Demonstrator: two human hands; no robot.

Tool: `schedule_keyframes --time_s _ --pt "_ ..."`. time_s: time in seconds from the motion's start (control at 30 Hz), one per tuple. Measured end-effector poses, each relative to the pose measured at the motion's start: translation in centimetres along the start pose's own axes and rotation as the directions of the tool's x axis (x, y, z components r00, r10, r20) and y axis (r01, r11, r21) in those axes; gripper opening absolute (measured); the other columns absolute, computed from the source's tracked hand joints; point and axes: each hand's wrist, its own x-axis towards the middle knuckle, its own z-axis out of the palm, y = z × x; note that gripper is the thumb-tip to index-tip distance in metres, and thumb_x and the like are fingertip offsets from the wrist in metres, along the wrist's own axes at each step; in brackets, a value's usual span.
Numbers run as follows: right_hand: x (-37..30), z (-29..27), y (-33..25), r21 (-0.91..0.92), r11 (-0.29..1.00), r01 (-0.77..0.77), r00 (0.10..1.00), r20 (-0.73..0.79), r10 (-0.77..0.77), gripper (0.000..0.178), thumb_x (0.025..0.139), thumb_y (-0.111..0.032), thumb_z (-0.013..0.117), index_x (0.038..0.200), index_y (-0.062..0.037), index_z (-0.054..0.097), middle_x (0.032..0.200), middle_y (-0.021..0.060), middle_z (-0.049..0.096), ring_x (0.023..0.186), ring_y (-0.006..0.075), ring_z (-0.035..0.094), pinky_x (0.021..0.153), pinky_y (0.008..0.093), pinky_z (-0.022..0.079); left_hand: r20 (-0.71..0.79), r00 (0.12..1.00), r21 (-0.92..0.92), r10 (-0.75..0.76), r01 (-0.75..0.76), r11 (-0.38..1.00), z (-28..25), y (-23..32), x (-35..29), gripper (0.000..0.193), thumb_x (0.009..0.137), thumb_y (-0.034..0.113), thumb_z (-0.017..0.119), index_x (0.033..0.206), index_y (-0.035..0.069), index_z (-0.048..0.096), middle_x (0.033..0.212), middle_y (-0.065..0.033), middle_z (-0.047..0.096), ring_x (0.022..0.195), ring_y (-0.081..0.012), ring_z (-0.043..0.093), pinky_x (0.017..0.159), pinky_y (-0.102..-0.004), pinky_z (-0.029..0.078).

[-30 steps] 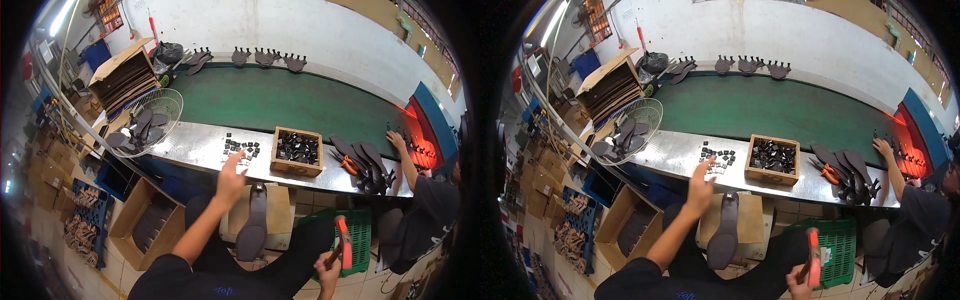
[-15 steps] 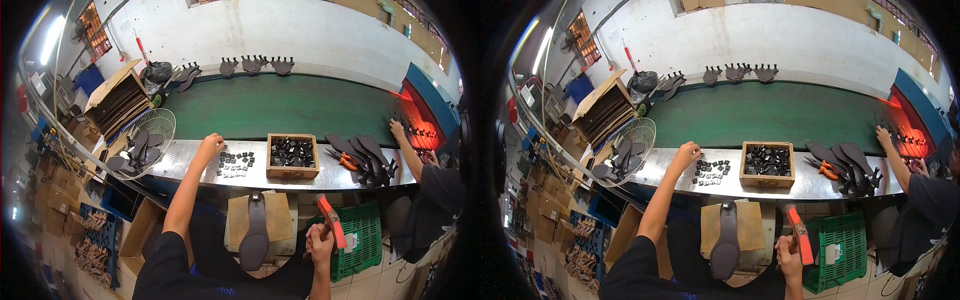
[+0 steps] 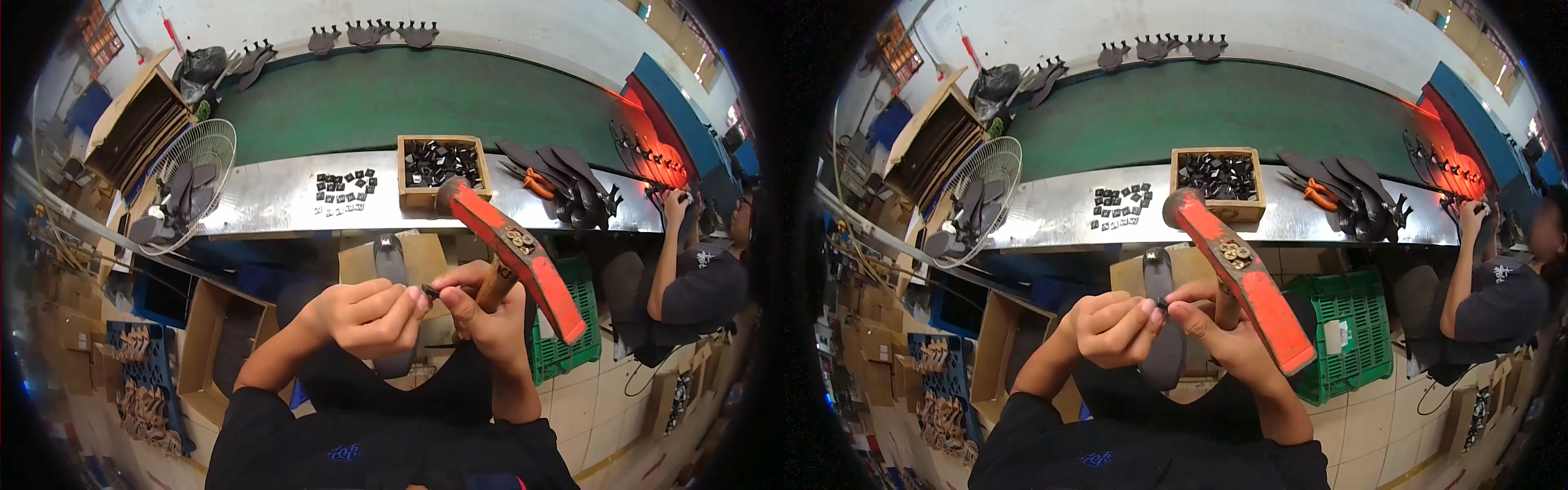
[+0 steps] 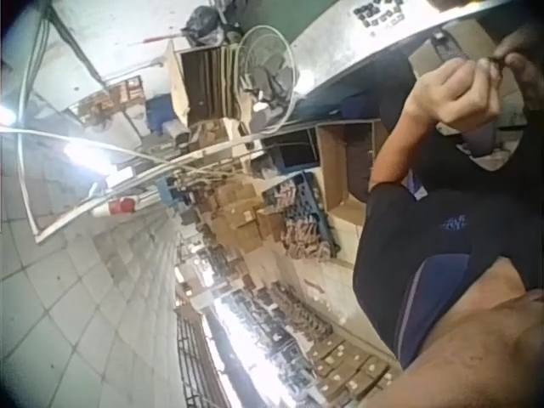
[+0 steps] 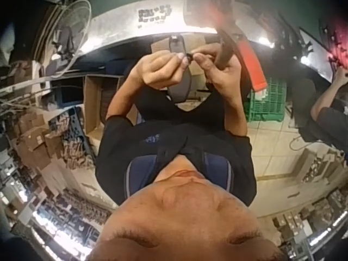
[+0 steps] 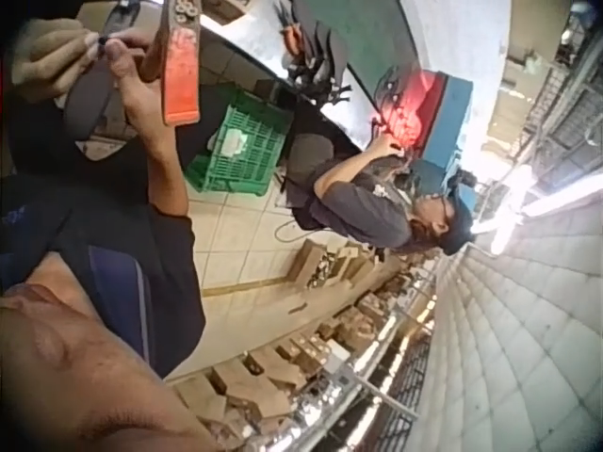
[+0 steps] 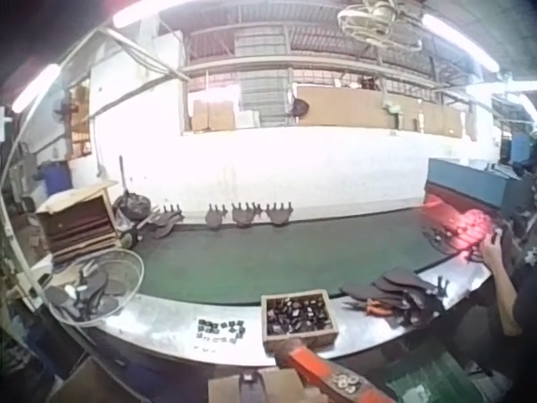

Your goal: Assembling shoe parts and using a hammer to secure components.

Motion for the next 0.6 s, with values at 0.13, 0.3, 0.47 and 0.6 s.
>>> schedule_keyframes --time_s 0.13,0.3,0.47,0.6 --pt "-1.2 -0.1 0.1 -0.007 0.996 -0.084 0.996 0.006 0.084 0.015 0.091 -0.007 0.073 0.102 0.0018 0.068 0.088 0.0067 0.069 0.068 0.0089 0.059 0.059 0.0226 0.047 -0.001 0.984 -0.141 -0.178 0.176 0.974 -0.3 0.8 -1.5 0.025 0.080 0.007 0.080 0.101 0.004 0.067 0.106 -0.0103 0.062 0.088 -0.0211 0.065 0.073 -0.0338 0.055" --pt "-1.6 -0.5 3.2 -0.130 0.959 -0.254 0.966 -0.080 0.245 0.016 0.091 -0.009 0.074 0.103 0.0005 0.069 0.084 0.0009 0.068 0.070 0.0055 0.062 0.057 0.0191 0.045 0.149 0.620 -0.334 -0.771 0.765 0.551 3.0 2.3 -5.9 0.051 0.078 0.019 0.084 0.124 0.008 0.064 0.117 -0.0119 0.062 0.108 -0.0297 0.061 0.085 -0.0380 0.052" --pt "-0.2 -0.7 7.6 0.075 0.951 -0.300 0.951 -0.048 0.304 0.011 0.091 -0.004 0.070 0.096 0.0030 0.063 0.058 -0.0009 0.051 0.038 0.0060 0.039 0.037 0.0232 0.029 0.238 0.398 -0.021 -0.886 0.914 0.405 5.5 3.1 -8.1 0.061 0.090 0.025 0.073 0.142 0.005 0.049 0.132 -0.0167 0.057 0.121 -0.0368 0.055 0.108 -0.0427 0.035" --pt "0.4 -1.1 8.2 0.264 0.911 -0.316 0.947 0.031 0.320 0.018 0.092 -0.010 0.070 0.102 0.0025 0.061 0.056 -0.0005 0.049 0.036 0.0069 0.037 0.035 0.0235 0.029 0.451 0.327 -0.142 -0.830 0.945 0.295 6.0 0.7 -10.3 0.039 0.091 0.029 0.071 0.125 0.012 0.063 0.122 -0.0092 0.066 0.120 -0.0282 0.057 0.111 -0.0460 0.029"
